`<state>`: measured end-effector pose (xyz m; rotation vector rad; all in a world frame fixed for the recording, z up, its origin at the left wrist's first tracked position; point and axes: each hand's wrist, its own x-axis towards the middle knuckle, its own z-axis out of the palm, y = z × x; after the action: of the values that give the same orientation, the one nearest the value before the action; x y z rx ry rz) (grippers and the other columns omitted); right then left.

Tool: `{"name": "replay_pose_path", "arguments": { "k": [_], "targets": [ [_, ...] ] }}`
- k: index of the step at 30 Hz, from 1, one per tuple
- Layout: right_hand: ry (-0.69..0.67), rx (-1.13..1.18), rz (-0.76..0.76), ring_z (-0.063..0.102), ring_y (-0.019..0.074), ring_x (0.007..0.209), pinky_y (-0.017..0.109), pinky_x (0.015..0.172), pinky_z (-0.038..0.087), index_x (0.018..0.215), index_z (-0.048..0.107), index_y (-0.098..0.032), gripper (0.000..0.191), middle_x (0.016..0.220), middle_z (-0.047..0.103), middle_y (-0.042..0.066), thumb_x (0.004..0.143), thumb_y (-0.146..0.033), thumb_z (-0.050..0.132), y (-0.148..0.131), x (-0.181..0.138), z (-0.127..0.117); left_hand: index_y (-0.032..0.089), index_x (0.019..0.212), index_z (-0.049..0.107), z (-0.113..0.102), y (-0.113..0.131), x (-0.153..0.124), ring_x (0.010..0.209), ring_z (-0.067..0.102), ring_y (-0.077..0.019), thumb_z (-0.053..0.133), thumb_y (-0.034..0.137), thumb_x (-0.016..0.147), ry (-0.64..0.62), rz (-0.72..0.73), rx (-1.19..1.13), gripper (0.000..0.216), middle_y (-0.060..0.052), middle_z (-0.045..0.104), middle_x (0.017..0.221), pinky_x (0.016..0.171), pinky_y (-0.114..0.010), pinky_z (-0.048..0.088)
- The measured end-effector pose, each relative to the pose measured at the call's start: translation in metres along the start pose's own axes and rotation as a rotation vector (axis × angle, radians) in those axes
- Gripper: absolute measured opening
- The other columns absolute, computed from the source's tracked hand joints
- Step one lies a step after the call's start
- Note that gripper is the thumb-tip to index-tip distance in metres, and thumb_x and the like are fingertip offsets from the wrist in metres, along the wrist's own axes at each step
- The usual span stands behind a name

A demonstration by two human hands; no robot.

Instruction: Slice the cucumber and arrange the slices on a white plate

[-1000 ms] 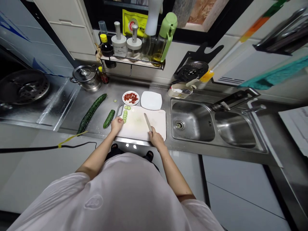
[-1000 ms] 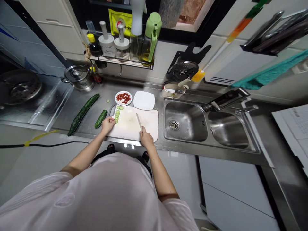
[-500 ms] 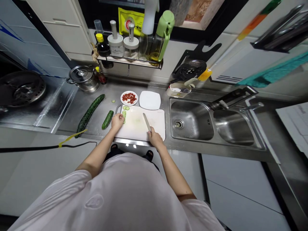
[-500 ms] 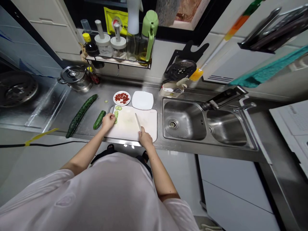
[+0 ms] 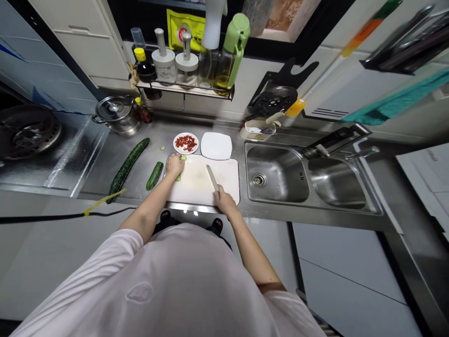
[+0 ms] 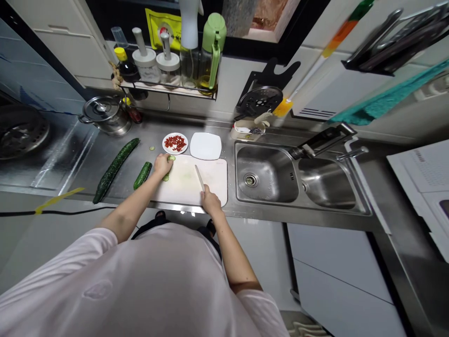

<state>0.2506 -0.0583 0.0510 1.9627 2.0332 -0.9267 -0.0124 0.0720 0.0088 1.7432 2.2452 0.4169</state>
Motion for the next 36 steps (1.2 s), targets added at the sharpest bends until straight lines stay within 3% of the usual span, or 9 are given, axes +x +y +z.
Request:
{"name": "replay_pose_path", "arguments": {
  "k": [6, 14, 20, 26, 32, 36],
  "targets": [
    [0.007, 0.014, -0.006, 0.062, 0.0261, 0.093, 0.032, 0.074, 0.041, 0.141, 0.029, -0.025, 0.045, 0.104, 0.066, 0.012, 0.1, -0.041, 0.022, 0.0, 0.0, -0.001, 0.02, 0.101, 0.064, 0.002, 0.004, 0.002, 0.103, 0.055, -0.0245, 0.055, 0.026, 0.082, 0.001, -0.015, 0.003, 0.021, -0.011, 0.061, 0.107, 0.089, -0.033, 0.041],
    [0.022, 0.023, -0.016, 0.062, 0.026, 0.092, 0.031, 0.073, 0.041, 0.14, 0.031, -0.024, 0.044, 0.102, 0.067, 0.012, 0.099, -0.04, 0.023, 0.002, 0.001, 0.001, 0.023, 0.098, 0.064, 0.006, 0.014, -0.007, 0.082, 0.06, -0.0172, 0.058, 0.026, 0.081, -0.092, -0.065, -0.245, 0.018, -0.002, 0.068, 0.086, 0.076, -0.027, 0.043],
    [0.024, 0.024, -0.023, 0.062, 0.0245, 0.093, 0.03, 0.074, 0.04, 0.14, 0.03, -0.024, 0.044, 0.105, 0.066, 0.011, 0.1, -0.04, 0.024, 0.003, 0.002, 0.002, 0.02, 0.098, 0.07, 0.009, 0.017, -0.018, 0.082, 0.062, -0.0154, 0.053, 0.021, 0.082, -0.257, 0.097, -0.327, 0.024, -0.003, 0.071, 0.09, 0.077, -0.025, 0.045],
    [0.022, 0.014, -0.022, 0.062, 0.0255, 0.093, 0.031, 0.073, 0.041, 0.14, 0.03, -0.024, 0.044, 0.104, 0.067, 0.012, 0.099, -0.039, 0.024, 0.002, 0.003, 0.003, 0.021, 0.09, 0.074, 0.005, 0.03, -0.017, 0.096, 0.061, -0.0196, 0.052, 0.015, 0.08, -0.443, 0.43, -0.092, 0.024, -0.005, 0.07, 0.098, 0.089, -0.027, 0.044],
    [0.031, 0.01, -0.027, 0.062, 0.026, 0.094, 0.031, 0.074, 0.041, 0.14, 0.03, -0.024, 0.044, 0.104, 0.066, 0.012, 0.099, -0.039, 0.024, 0.003, 0.004, 0.005, 0.021, 0.1, 0.072, 0.008, 0.035, -0.017, 0.101, 0.058, -0.0198, 0.049, 0.016, 0.084, -0.419, 0.505, -0.063, 0.029, -0.006, 0.066, 0.106, 0.093, -0.029, 0.042],
    [0.037, 0.02, -0.033, 0.062, 0.0263, 0.093, 0.032, 0.073, 0.042, 0.14, 0.03, -0.023, 0.045, 0.103, 0.067, 0.012, 0.099, -0.04, 0.023, 0.003, 0.004, 0.006, 0.019, 0.103, 0.069, 0.009, 0.026, -0.021, 0.1, 0.058, -0.0204, 0.048, 0.012, 0.084, -0.297, 0.361, -0.121, 0.03, -0.008, 0.065, 0.104, 0.091, -0.031, 0.042]
  ]
}}
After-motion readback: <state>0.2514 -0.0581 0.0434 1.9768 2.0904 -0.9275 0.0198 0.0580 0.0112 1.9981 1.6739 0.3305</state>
